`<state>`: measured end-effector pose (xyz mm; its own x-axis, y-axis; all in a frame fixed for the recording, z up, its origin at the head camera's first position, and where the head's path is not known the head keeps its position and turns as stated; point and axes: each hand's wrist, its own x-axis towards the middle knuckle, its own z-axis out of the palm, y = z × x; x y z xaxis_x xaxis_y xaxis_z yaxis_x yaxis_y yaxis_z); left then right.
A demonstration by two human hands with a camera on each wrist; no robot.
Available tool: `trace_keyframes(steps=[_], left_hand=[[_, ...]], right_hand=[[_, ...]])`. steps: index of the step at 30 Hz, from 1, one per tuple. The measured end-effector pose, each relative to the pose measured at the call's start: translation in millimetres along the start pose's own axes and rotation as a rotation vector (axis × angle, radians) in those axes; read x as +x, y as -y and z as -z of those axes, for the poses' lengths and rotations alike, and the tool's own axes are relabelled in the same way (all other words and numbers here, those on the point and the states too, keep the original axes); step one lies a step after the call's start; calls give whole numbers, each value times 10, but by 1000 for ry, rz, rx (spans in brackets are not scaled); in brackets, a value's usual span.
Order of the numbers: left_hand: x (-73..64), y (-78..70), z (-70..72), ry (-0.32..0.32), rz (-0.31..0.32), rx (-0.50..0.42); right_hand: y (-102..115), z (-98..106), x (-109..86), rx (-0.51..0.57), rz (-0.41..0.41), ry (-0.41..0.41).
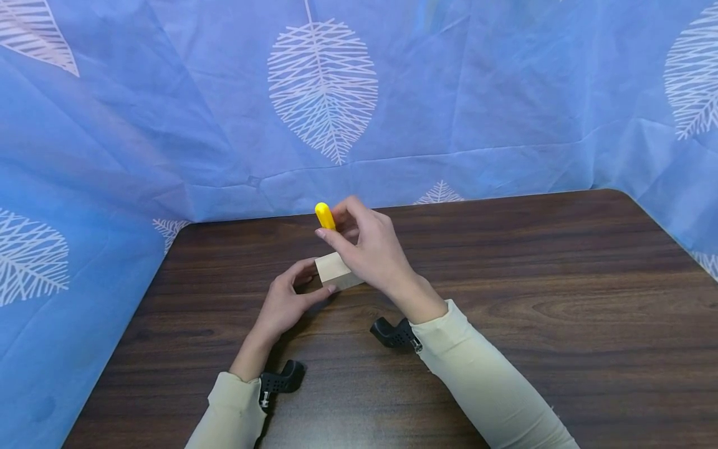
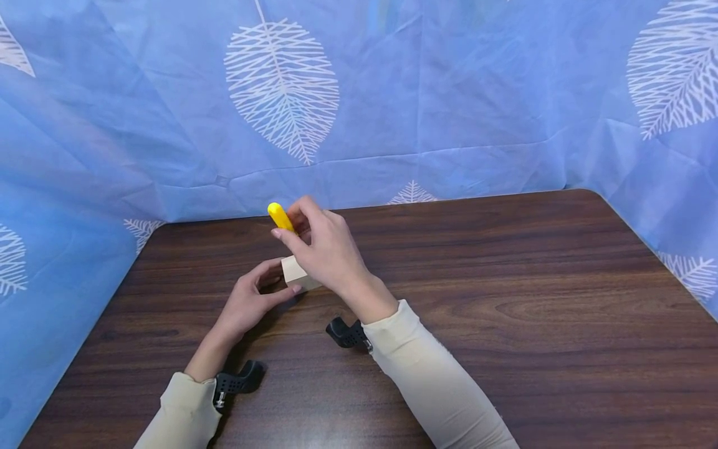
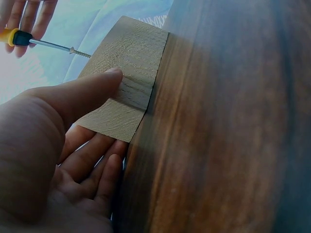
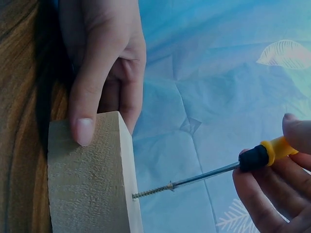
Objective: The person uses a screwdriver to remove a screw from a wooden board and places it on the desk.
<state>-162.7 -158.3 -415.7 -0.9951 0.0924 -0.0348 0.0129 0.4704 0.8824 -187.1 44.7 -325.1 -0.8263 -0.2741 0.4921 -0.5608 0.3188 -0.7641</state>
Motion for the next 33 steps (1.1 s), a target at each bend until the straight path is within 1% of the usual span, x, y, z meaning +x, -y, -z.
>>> trace_keyframes(steps=[4,12,24,28,33], left_hand=[[0,2,1,5,-1,-4],[-2,4,1,2,7,-6],[1,1,-11,0,13,3],[3,0,-11,-1,12,2],[0,1,-13,-4,16,-2]], right_hand=[[-6,5,6,-1,29,-18],[-1,15,2,-38,18,-8],[1,22,1,-55,63,-38],[0,28,7,-34,52,-27],[0,34,10,19,14,-15]])
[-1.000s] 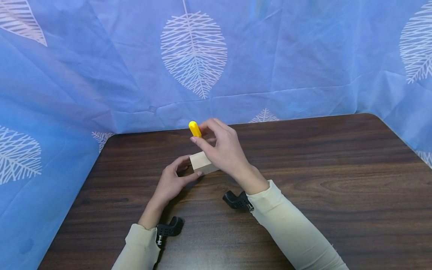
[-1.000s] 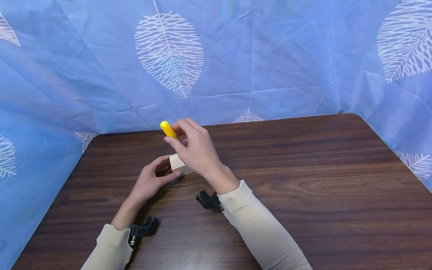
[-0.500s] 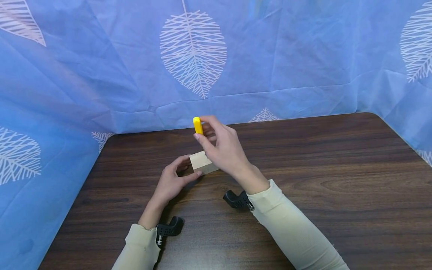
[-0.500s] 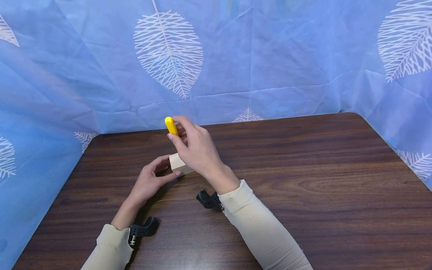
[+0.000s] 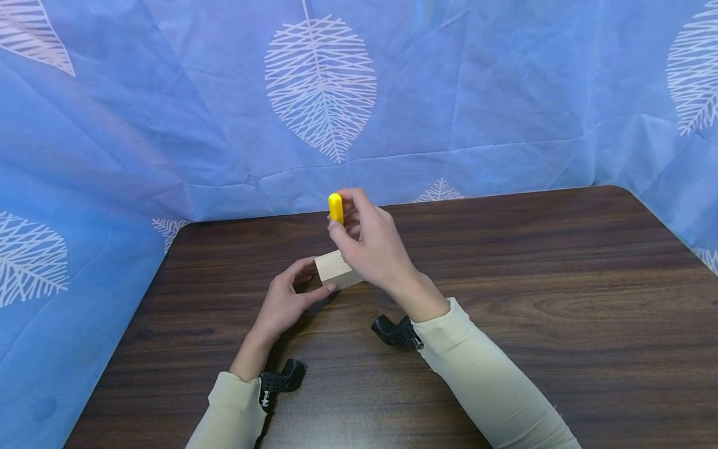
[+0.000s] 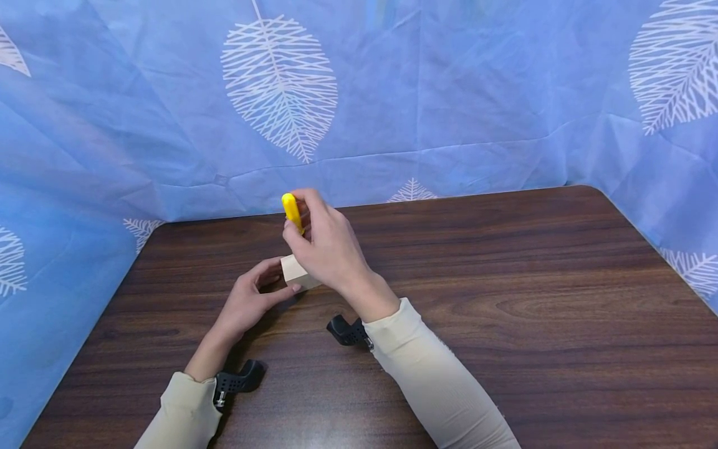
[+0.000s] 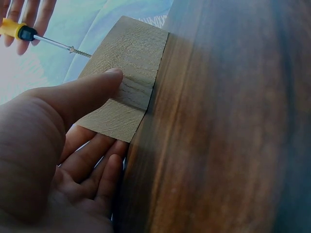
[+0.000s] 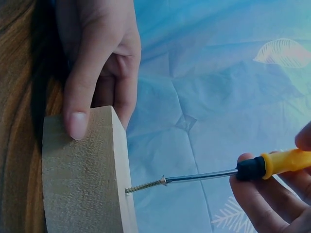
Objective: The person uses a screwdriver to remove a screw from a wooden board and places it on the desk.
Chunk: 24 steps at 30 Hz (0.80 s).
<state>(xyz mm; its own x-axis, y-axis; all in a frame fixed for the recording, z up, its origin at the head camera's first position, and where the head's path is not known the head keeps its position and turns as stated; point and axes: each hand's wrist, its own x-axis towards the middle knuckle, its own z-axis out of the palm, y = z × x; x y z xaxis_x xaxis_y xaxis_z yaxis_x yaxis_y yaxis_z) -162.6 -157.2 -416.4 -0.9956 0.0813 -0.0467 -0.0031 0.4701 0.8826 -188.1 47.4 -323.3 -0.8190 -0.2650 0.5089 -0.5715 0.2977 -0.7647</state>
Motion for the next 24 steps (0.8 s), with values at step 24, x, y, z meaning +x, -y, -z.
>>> trace_keyframes(steps=[24], left_hand=[[1,-13,2,-2,16,-1]], right_hand=[[22,29,11,4,6,-5]])
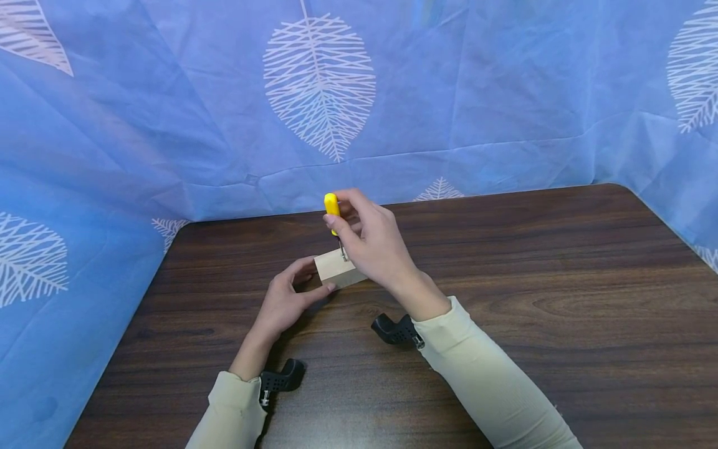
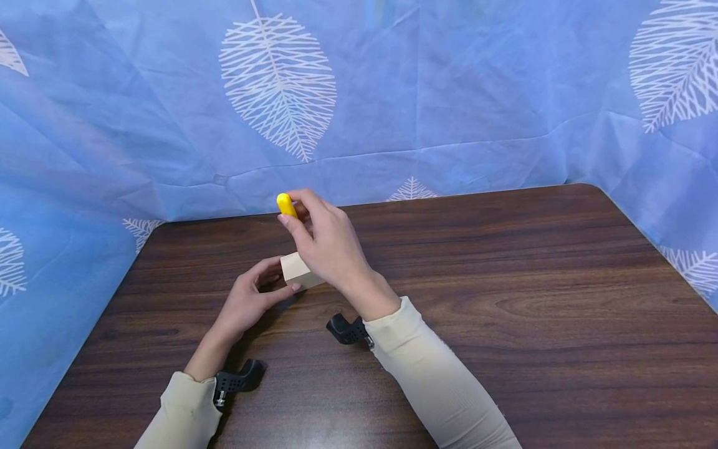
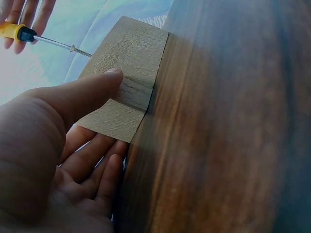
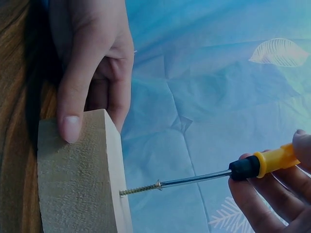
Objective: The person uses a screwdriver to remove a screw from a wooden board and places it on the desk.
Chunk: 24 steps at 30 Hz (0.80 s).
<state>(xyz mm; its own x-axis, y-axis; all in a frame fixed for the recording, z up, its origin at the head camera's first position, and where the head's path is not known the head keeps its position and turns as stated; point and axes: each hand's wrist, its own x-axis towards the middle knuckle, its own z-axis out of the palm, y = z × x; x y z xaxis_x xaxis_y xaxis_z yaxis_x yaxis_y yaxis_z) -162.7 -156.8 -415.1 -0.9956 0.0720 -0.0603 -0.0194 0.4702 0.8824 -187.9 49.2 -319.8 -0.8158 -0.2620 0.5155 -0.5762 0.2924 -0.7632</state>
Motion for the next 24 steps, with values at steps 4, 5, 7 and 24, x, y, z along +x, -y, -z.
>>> trace_keyframes(steps=[4,5,7,24], left_hand=[[-4,0,1,2,4,-1],[-4,1,0,2,5,0],[-4,2,-2,1,4,3],[3,16,-8,-4,-14,23]], right_hand=[[1,-2,-5,2,-24,13],[-1,-3,-7,2,-30,13],[-8,-8,-9,4,-38,10],[-33,-26,-12,-58,-32,-3]])
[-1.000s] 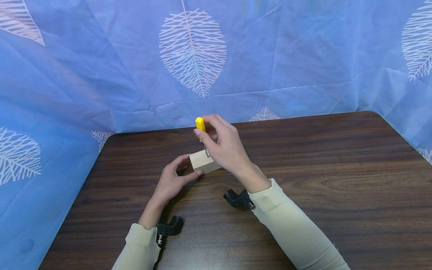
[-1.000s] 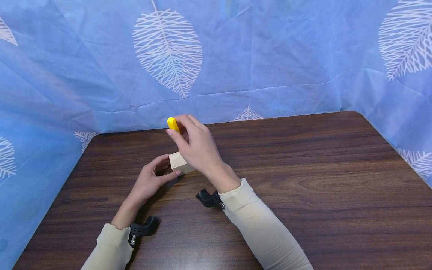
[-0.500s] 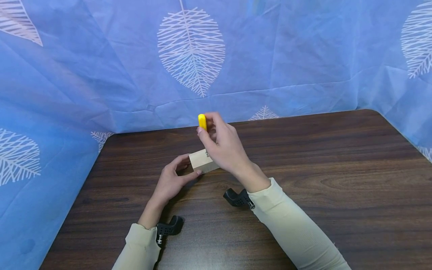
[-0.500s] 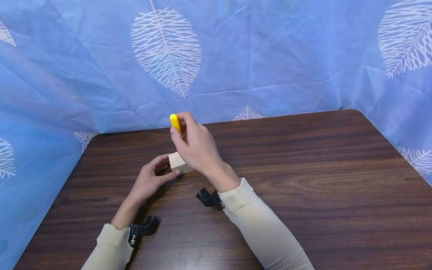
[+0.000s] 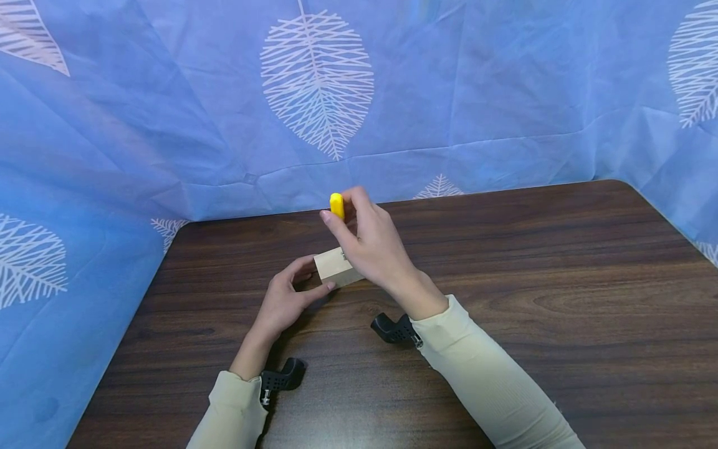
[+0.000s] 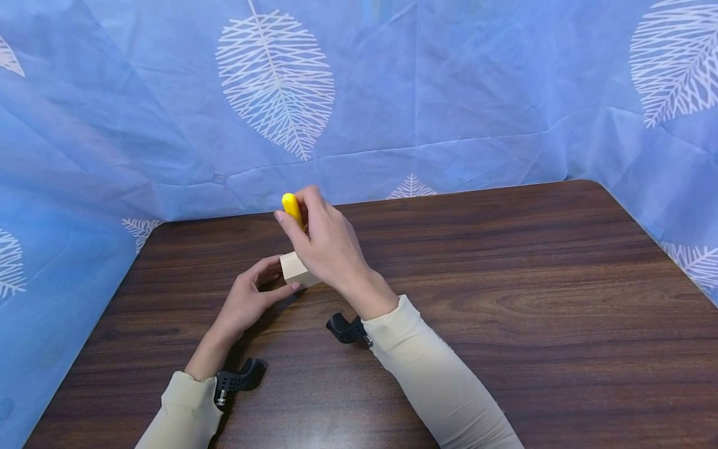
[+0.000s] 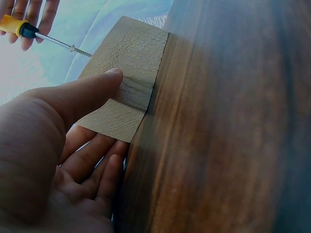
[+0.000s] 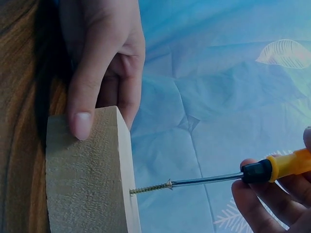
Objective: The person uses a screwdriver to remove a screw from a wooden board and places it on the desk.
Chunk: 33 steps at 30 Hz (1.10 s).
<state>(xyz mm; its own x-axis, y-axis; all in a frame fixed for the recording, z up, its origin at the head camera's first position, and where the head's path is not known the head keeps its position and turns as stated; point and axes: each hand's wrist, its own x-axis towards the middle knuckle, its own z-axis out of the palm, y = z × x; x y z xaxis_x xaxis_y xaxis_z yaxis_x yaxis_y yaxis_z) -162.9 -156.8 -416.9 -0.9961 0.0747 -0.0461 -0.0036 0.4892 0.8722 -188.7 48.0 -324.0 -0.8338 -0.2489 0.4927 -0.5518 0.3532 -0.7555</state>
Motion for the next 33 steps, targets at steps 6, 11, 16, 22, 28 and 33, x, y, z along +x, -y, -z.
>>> trace_keyframes(steps=[6,11,16,22,28,33], left_hand=[[0,3,3,3,3,1],[0,0,2,4,3,1],[0,-2,4,4,5,3],[1,-3,-2,5,0,5],[7,1,-7,2,-7,8],[5,9,-6,0,-6,3]], right_hand=[[3,4,-1,-10,42,-15],[9,6,8,-23,72,-35],[20,13,10,11,41,-14],[31,26,8,25,8,-7],[35,22,-1,23,13,-4],[32,11,0,47,-6,-10]])
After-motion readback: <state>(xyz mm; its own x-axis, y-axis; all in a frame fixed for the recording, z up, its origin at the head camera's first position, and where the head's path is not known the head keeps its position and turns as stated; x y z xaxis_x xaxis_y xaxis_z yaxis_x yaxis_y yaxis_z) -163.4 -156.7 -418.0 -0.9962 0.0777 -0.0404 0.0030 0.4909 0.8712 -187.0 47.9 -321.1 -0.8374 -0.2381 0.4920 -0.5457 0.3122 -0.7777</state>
